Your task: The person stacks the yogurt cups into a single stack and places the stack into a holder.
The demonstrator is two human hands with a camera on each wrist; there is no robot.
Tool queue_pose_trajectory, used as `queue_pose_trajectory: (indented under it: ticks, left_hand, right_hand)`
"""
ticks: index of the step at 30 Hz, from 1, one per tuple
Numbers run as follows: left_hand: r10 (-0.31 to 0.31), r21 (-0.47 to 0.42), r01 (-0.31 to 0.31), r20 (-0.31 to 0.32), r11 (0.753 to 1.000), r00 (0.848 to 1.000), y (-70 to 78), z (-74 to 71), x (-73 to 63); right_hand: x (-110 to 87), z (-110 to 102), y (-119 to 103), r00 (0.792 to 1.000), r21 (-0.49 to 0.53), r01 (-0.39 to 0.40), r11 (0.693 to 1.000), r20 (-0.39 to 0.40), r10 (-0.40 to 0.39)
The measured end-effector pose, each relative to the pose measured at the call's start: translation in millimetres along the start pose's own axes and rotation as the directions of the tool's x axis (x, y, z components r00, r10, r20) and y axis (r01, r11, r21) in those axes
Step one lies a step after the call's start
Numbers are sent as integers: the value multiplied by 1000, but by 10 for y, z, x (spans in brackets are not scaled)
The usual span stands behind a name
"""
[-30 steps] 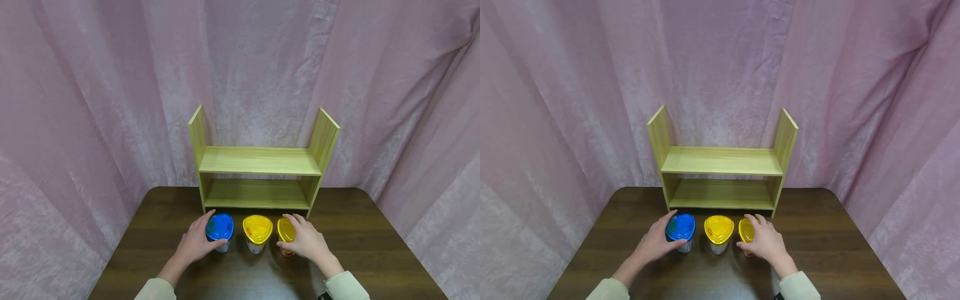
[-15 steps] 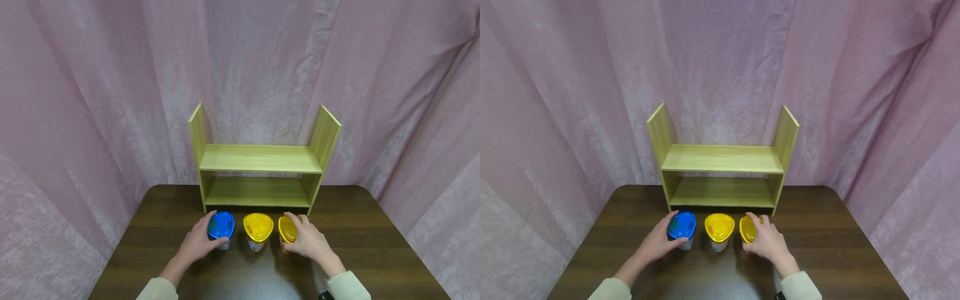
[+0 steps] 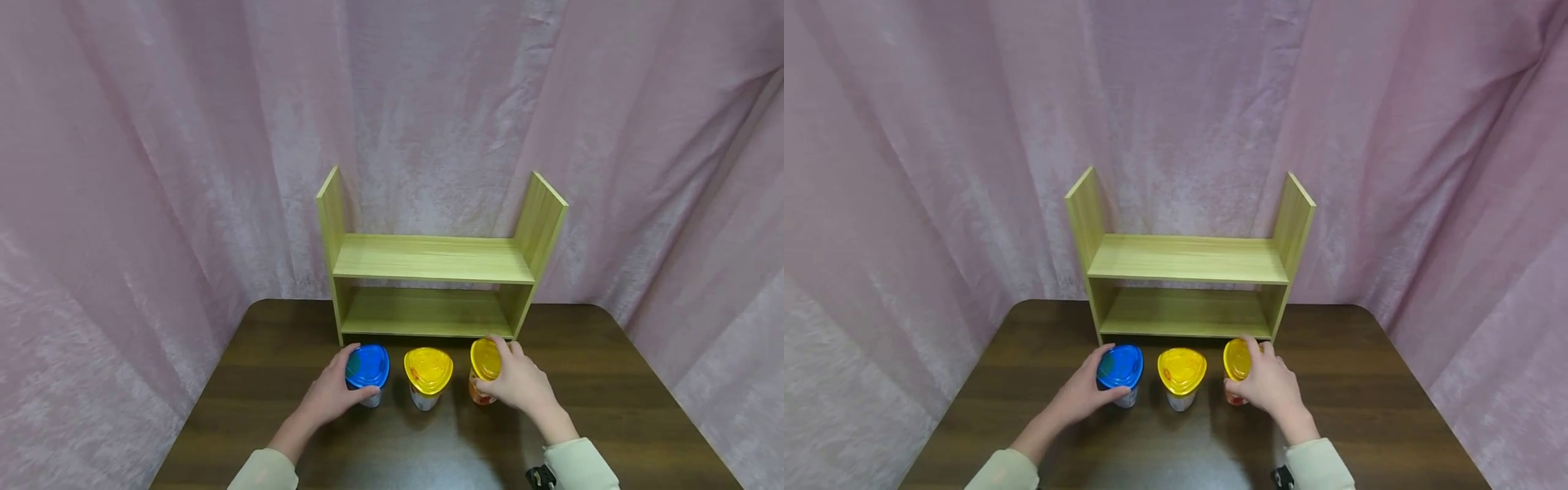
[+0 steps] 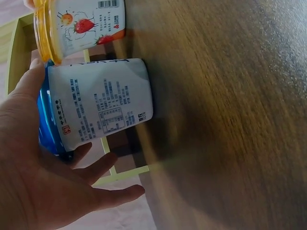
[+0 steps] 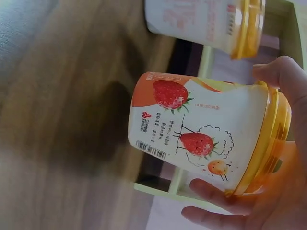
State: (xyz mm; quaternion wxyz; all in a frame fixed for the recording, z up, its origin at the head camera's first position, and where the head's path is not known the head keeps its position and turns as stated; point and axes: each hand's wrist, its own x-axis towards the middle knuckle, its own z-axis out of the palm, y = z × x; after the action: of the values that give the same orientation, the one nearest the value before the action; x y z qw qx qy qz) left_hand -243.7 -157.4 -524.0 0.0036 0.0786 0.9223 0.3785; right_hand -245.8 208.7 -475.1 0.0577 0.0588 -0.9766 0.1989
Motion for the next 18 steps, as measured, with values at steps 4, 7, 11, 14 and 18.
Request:
queue_pose_trajectory:
  ticks: [4, 7, 11, 14, 18]
  left_hand:
    - [-8, -8, 8, -3, 1000, 1000, -2, -7, -19]
    - [-5, -9, 5, -2, 1000, 1000, -2, -5, -26]
    - [-8, -5, 8, -1, 1000, 1000, 9, -7, -25]
    - [-14, 1, 14, 1, 1000, 1000, 24, -16, -20]
    - [-17, 28, 17, -1, 999, 1000, 45, -33, -3]
  right_hand:
    - [44, -116, -26, 1000, -11, -11, 1000, -3, 11]
    - [80, -210, -59, 1000, -12, -12, 1000, -28, 12]
    - [138, -315, -112, 997, -12, 6, 1000, -76, -7]
    - [180, -383, -170, 995, 2, 20, 1000, -99, -19]
    - [234, -463, -265, 994, 48, 28, 998, -105, -23]
